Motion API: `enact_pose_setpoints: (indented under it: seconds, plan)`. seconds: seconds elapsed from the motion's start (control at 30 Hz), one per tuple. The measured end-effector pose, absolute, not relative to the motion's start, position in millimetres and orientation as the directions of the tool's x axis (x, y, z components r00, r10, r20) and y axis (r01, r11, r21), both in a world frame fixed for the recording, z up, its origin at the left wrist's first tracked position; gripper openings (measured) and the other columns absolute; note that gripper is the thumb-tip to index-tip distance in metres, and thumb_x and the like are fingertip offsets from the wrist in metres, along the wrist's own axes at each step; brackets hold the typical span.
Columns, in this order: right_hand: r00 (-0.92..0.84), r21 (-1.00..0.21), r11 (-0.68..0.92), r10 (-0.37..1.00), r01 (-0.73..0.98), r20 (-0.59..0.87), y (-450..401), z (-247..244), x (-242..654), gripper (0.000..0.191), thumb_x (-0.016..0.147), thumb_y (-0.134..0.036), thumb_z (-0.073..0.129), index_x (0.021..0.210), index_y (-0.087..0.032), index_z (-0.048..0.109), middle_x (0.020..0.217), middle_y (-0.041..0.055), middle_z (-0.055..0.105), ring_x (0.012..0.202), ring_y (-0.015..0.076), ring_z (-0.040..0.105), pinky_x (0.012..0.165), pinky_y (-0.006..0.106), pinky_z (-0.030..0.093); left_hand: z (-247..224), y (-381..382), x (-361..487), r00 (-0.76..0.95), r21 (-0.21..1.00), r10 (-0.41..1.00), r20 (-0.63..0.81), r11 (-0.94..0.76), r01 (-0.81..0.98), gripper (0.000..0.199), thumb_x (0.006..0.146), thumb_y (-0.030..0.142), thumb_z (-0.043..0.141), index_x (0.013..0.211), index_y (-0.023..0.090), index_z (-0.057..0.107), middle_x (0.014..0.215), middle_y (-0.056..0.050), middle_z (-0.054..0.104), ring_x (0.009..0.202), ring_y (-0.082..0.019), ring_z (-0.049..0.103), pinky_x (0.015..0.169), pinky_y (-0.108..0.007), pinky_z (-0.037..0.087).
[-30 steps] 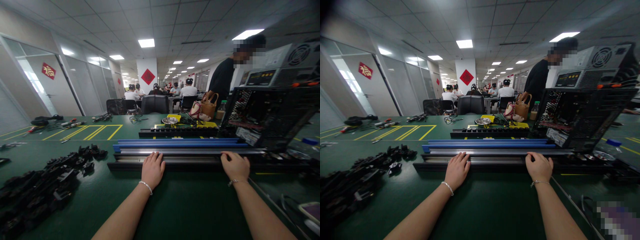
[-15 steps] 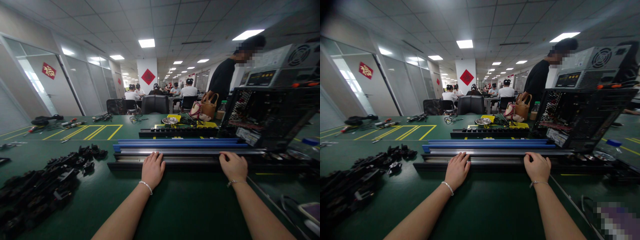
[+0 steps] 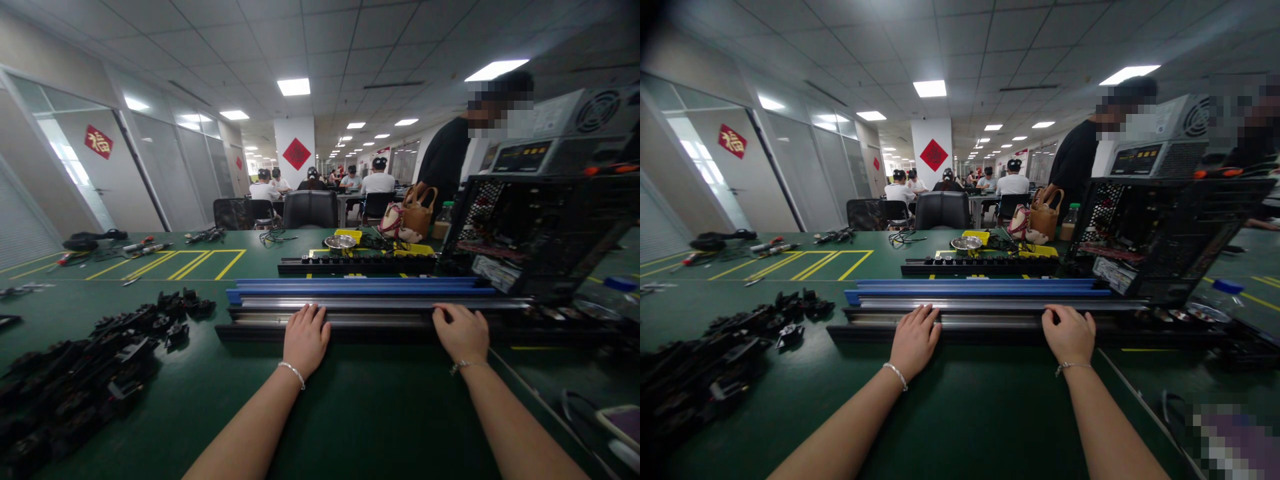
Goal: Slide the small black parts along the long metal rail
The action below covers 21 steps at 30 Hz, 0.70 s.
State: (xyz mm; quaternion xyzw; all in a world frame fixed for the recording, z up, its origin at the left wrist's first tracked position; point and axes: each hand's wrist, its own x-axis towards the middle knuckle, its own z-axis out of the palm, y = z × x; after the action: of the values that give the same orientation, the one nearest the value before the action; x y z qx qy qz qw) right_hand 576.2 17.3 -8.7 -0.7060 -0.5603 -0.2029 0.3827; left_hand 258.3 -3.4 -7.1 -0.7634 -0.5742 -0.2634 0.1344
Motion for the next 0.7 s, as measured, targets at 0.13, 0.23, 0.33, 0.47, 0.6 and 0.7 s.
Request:
enact_pose_setpoints:
  seconds: [0.13,0.23,0.33,0.47,0.6,0.7]
  plan:
    - [0.264,-0.303,-0.055,0.655,0.951,0.708,16.8,-7.7,572.9,0.030,0.077,-0.034,0.037,0.080,-0.021,0.064,0.088,0.0045,0.066,0.082,0.0201,0.056,0.096,0.044,0.027,-6.8,-3.7,258.6,0.203,0.095,0.804,0.559,-0.305,0.947,0.038,0.090,0.037,0.035,0.120,0.023,0.053,0.128,-0.005,0.053,0.123,-0.022,0.041,0.101,-0.041,0.033]
    - [0.247,-0.298,-0.036,0.658,0.954,0.711,15.8,-6.3,569.1,0.030,0.077,-0.033,0.037,0.080,-0.021,0.064,0.088,0.0046,0.066,0.082,0.0199,0.056,0.096,0.044,0.027,-6.3,-4.0,258.5,0.203,0.097,0.808,0.553,-0.304,0.948,0.038,0.091,0.038,0.034,0.121,0.023,0.052,0.129,-0.005,0.053,0.123,-0.022,0.040,0.101,-0.040,0.032]
    - [0.238,-0.294,-0.026,0.658,0.955,0.714,15.0,-5.2,565.8,0.030,0.077,-0.032,0.038,0.079,-0.020,0.064,0.088,0.0050,0.066,0.082,0.0200,0.056,0.097,0.044,0.027,-6.2,-4.2,258.1,0.205,0.095,0.809,0.551,-0.305,0.948,0.039,0.091,0.038,0.033,0.121,0.023,0.052,0.129,-0.005,0.052,0.123,-0.021,0.040,0.102,-0.040,0.032]
    - [0.220,-0.283,-0.013,0.663,0.959,0.715,15.1,-5.1,563.3,0.029,0.078,-0.032,0.039,0.080,-0.020,0.065,0.089,0.0050,0.066,0.083,0.0202,0.057,0.097,0.044,0.027,-6.5,-4.2,257.6,0.204,0.096,0.806,0.555,-0.306,0.947,0.039,0.091,0.038,0.034,0.121,0.023,0.053,0.128,-0.005,0.053,0.123,-0.022,0.040,0.101,-0.041,0.033]
    - [0.196,-0.262,0.004,0.653,0.965,0.732,16.5,-5.6,562.5,0.030,0.078,-0.033,0.038,0.079,-0.020,0.065,0.088,0.0056,0.067,0.082,0.0210,0.058,0.096,0.045,0.030,-6.6,-4.1,257.3,0.210,0.085,0.800,0.562,-0.308,0.948,0.038,0.091,0.037,0.034,0.121,0.023,0.053,0.128,-0.005,0.053,0.123,-0.022,0.041,0.100,-0.040,0.033]
    - [0.186,-0.255,0.010,0.654,0.967,0.733,17.2,-5.8,562.3,0.030,0.078,-0.033,0.039,0.079,-0.020,0.065,0.088,0.0058,0.067,0.082,0.0215,0.058,0.095,0.045,0.030,-6.8,-3.9,257.6,0.211,0.080,0.799,0.564,-0.307,0.948,0.038,0.091,0.037,0.034,0.121,0.023,0.053,0.128,-0.005,0.053,0.122,-0.022,0.041,0.100,-0.040,0.033]
